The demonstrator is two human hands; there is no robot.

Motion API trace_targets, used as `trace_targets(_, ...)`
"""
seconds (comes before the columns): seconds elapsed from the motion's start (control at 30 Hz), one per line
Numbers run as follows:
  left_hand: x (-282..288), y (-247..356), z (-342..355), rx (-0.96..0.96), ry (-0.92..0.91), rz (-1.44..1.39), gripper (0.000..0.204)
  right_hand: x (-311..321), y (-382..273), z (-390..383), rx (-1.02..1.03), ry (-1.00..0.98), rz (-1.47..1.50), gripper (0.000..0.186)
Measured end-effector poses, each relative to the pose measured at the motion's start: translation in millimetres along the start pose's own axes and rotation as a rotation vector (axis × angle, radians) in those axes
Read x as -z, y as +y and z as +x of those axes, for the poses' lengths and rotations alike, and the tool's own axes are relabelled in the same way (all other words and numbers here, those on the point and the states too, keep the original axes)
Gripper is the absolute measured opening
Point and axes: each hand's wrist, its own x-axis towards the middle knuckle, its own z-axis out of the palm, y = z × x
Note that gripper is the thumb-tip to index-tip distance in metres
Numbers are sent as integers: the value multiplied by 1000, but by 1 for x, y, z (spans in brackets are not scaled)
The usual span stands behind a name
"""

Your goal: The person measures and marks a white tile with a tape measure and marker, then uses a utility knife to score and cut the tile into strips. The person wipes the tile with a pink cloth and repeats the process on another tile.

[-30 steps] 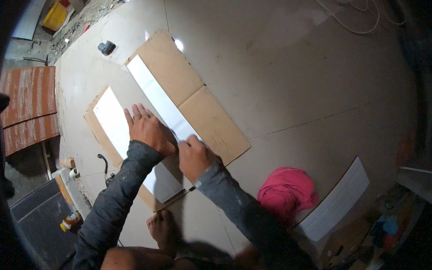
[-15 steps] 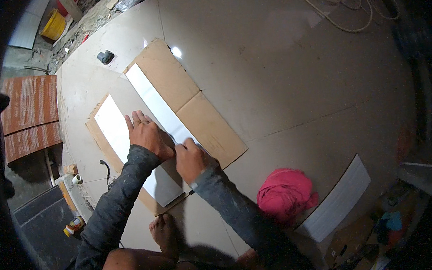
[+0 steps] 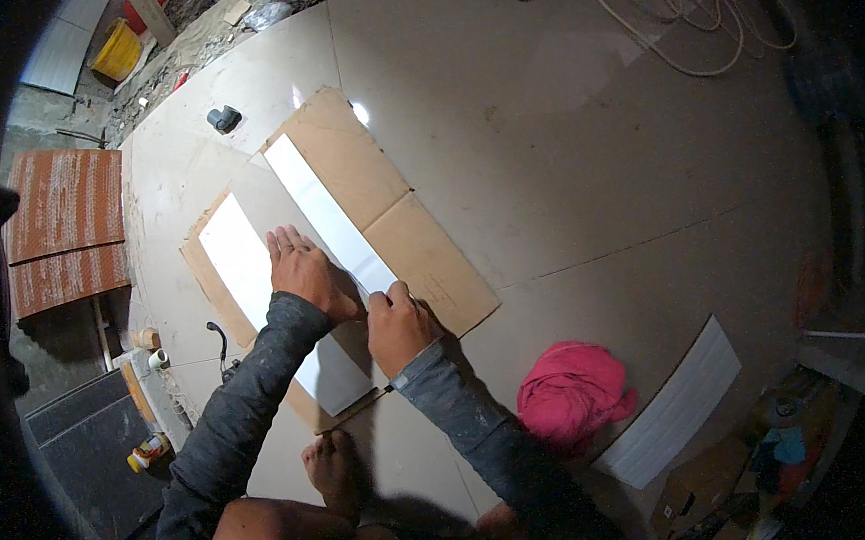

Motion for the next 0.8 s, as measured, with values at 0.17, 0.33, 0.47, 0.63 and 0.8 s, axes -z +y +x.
trace_targets(0.17,2,-1,-3,-9,27,-32,121,5,0,-11,38,-48,16,10)
trace_targets(0.33,1,-1,-1,2,-52,-23,132,3,4,-7,74,7,38,8)
trace_targets(0.47,-4,-4,-5,-31,79,-96,120,-1,2,-3,104,20,31,7)
trace_targets(0.63,-7,-4,-5,-22,75,-68,118,-5,1,2,86,-7,40,6)
trace_targets(0.8,0,0,-1,13,-8,-27,125,-12,3,13,146,-17,29,3)
